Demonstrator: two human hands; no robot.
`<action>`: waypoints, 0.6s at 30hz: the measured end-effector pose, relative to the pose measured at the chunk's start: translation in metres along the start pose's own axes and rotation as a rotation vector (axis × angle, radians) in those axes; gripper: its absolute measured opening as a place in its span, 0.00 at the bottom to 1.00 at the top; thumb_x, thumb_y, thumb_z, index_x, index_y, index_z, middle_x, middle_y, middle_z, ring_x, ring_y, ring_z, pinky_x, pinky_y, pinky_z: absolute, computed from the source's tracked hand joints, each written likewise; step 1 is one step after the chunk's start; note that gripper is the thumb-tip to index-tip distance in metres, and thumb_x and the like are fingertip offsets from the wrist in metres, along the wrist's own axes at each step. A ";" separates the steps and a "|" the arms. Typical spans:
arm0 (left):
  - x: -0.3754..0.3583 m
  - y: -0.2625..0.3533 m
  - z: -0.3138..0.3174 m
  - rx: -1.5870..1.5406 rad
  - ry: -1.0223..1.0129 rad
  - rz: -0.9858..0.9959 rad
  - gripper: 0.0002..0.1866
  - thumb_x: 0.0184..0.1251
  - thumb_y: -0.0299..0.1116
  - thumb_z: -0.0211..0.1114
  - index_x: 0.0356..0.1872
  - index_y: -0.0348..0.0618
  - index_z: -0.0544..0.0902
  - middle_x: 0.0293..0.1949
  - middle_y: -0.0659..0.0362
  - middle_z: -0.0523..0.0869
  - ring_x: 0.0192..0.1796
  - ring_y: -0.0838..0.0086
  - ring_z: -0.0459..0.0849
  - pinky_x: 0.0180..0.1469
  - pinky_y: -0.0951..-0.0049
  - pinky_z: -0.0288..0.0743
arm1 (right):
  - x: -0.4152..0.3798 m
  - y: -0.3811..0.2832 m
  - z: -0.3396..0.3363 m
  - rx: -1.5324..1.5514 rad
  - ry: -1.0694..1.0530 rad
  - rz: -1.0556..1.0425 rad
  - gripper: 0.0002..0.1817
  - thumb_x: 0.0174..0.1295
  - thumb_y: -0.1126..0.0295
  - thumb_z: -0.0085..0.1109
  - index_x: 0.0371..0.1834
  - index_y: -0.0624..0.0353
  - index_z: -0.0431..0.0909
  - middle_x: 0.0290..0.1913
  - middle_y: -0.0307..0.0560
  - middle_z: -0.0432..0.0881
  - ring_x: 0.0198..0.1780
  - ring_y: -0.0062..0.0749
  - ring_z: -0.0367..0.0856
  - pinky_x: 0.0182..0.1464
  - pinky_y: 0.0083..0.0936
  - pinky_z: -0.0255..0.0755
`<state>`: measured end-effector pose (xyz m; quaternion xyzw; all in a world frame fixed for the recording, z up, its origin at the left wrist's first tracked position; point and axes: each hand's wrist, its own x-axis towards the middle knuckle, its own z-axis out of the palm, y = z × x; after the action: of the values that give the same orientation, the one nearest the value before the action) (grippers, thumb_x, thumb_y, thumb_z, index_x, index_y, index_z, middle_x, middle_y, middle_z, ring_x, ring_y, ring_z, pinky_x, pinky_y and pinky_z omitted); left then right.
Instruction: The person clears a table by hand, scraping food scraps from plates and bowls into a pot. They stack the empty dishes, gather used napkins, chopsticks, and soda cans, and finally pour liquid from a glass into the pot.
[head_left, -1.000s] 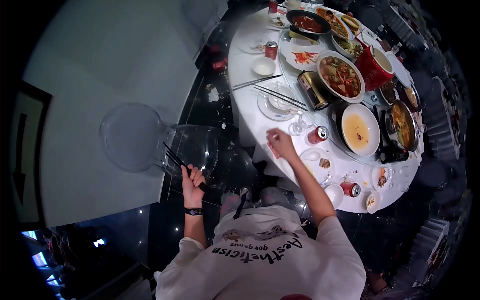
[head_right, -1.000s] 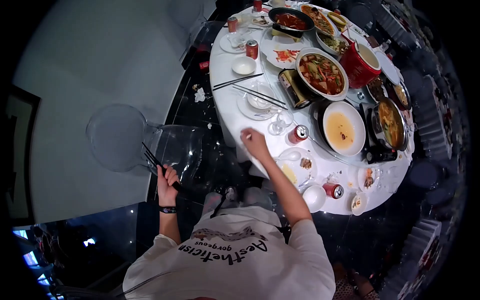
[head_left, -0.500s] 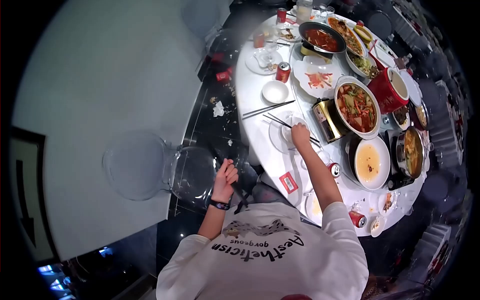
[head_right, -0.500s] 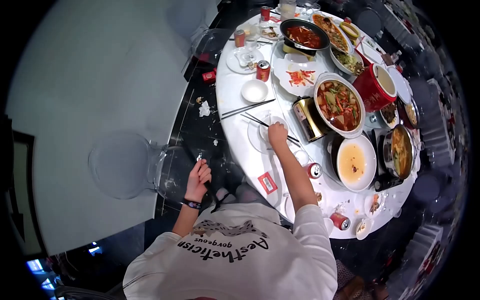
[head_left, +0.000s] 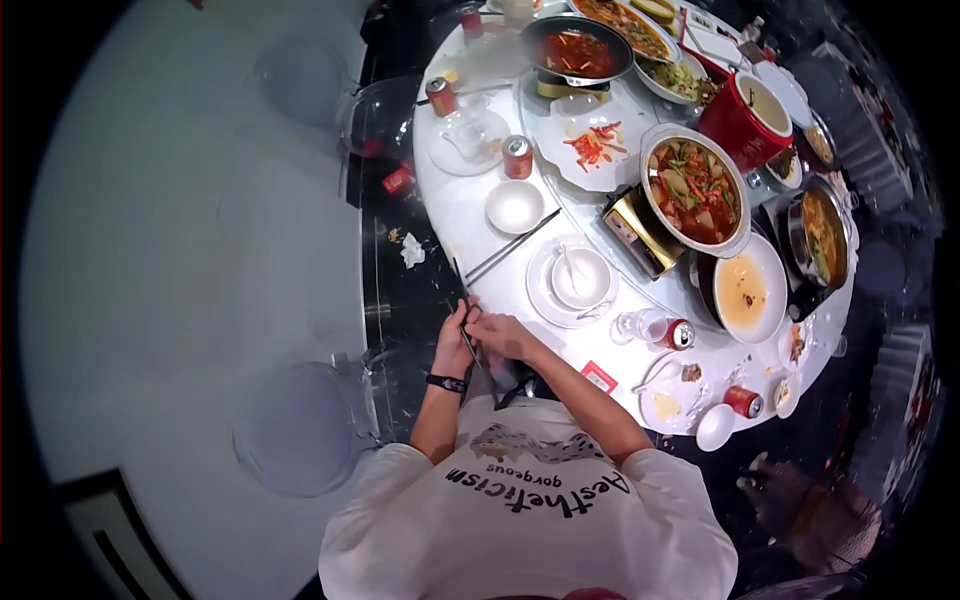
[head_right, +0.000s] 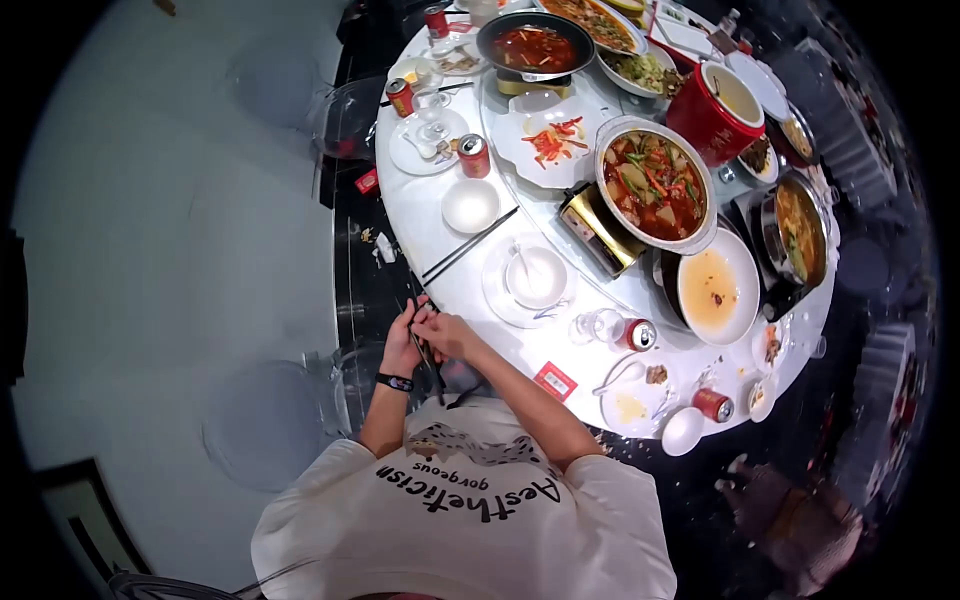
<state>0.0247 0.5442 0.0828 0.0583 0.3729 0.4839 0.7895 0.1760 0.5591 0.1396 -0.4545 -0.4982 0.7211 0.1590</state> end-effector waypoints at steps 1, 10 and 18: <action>0.001 0.004 0.014 -0.129 0.204 0.082 0.15 0.71 0.44 0.54 0.44 0.43 0.75 0.22 0.69 0.68 0.22 0.83 0.69 0.23 0.84 0.66 | 0.004 -0.006 -0.001 0.133 -0.038 0.110 0.21 0.64 0.55 0.54 0.29 0.65 0.80 0.21 0.44 0.80 0.18 0.27 0.79 0.21 0.21 0.70; 0.036 0.104 -0.065 -0.296 0.072 0.136 0.16 0.74 0.45 0.49 0.33 0.44 0.72 0.16 0.69 0.58 0.16 0.87 0.54 0.16 0.86 0.49 | 0.159 0.023 -0.052 -0.481 0.628 0.324 0.26 0.60 0.53 0.51 0.22 0.70 0.79 0.19 0.52 0.81 0.23 0.40 0.84 0.34 0.33 0.79; 0.087 0.116 -0.052 -0.114 0.135 0.014 0.12 0.73 0.39 0.52 0.33 0.43 0.73 0.16 0.69 0.60 0.15 0.85 0.55 0.15 0.84 0.51 | 0.187 0.055 -0.036 -0.433 0.925 0.511 0.22 0.50 0.53 0.57 0.25 0.65 0.82 0.20 0.52 0.82 0.27 0.44 0.85 0.39 0.35 0.78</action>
<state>-0.0700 0.6617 0.0518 -0.0169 0.3968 0.5129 0.7611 0.1173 0.6823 -0.0035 -0.8511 -0.3874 0.3442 0.0841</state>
